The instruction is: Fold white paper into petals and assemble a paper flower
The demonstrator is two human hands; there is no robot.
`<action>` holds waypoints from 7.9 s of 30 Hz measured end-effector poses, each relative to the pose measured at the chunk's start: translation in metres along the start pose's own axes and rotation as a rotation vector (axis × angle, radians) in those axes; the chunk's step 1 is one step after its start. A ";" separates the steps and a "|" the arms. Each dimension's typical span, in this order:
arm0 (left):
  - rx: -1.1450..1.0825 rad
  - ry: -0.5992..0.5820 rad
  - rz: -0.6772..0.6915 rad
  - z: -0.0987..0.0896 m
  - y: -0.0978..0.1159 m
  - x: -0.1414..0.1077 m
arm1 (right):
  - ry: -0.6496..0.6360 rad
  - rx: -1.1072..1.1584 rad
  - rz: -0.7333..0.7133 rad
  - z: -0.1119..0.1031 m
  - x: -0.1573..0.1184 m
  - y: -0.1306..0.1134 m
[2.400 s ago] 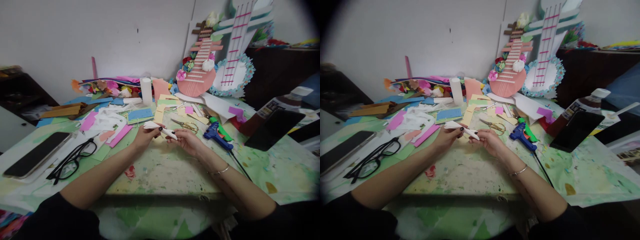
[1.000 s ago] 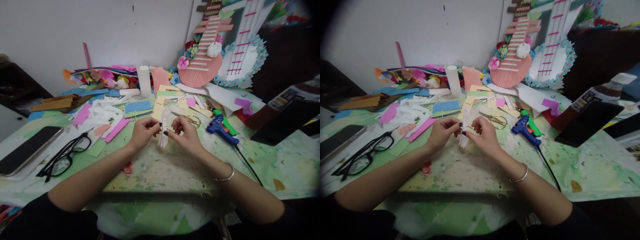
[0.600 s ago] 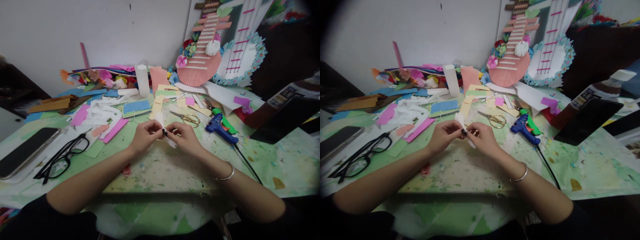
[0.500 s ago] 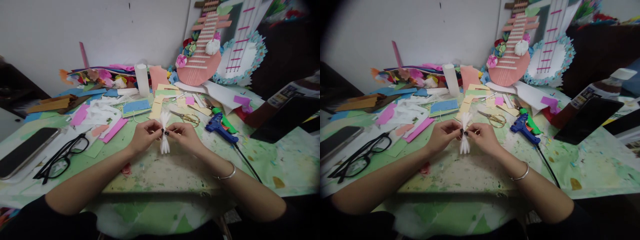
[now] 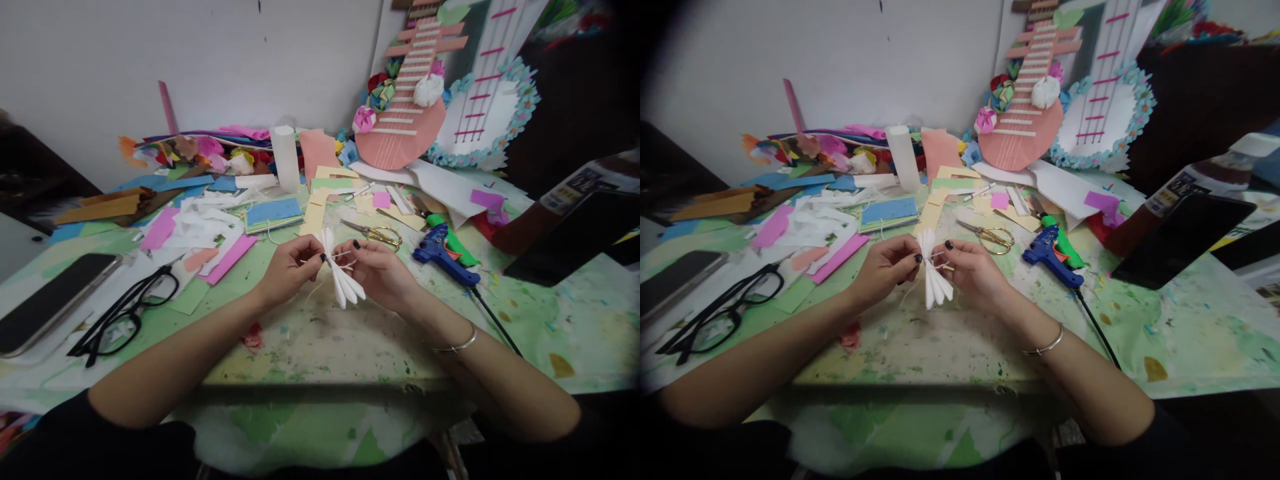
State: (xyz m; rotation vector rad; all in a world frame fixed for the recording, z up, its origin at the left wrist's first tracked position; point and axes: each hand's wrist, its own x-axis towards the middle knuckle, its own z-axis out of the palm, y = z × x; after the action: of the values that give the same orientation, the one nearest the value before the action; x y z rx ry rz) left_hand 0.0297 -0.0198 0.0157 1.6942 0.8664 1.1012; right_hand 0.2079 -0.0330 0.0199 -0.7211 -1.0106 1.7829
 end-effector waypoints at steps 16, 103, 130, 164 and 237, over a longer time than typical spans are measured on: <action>0.696 0.079 0.472 0.006 -0.001 -0.005 | -0.107 -0.072 -0.099 0.010 -0.003 0.012; 0.139 -0.045 -0.182 -0.050 -0.013 0.023 | -0.096 -1.903 -0.133 -0.017 0.014 -0.006; 0.616 0.332 -0.165 -0.070 -0.021 0.029 | 0.037 -1.766 -0.272 -0.028 0.014 -0.007; 0.198 0.048 0.028 -0.041 0.010 0.010 | -0.315 -0.370 0.039 -0.023 -0.001 -0.006; 0.680 0.017 0.169 -0.031 -0.014 0.012 | 0.398 -1.424 -0.630 -0.040 0.016 -0.014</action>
State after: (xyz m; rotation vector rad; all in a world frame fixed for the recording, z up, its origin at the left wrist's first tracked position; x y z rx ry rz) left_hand 0.0042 0.0054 0.0123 2.3493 1.2162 0.9888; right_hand 0.2405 -0.0025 0.0117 -1.2926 -1.8817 0.1452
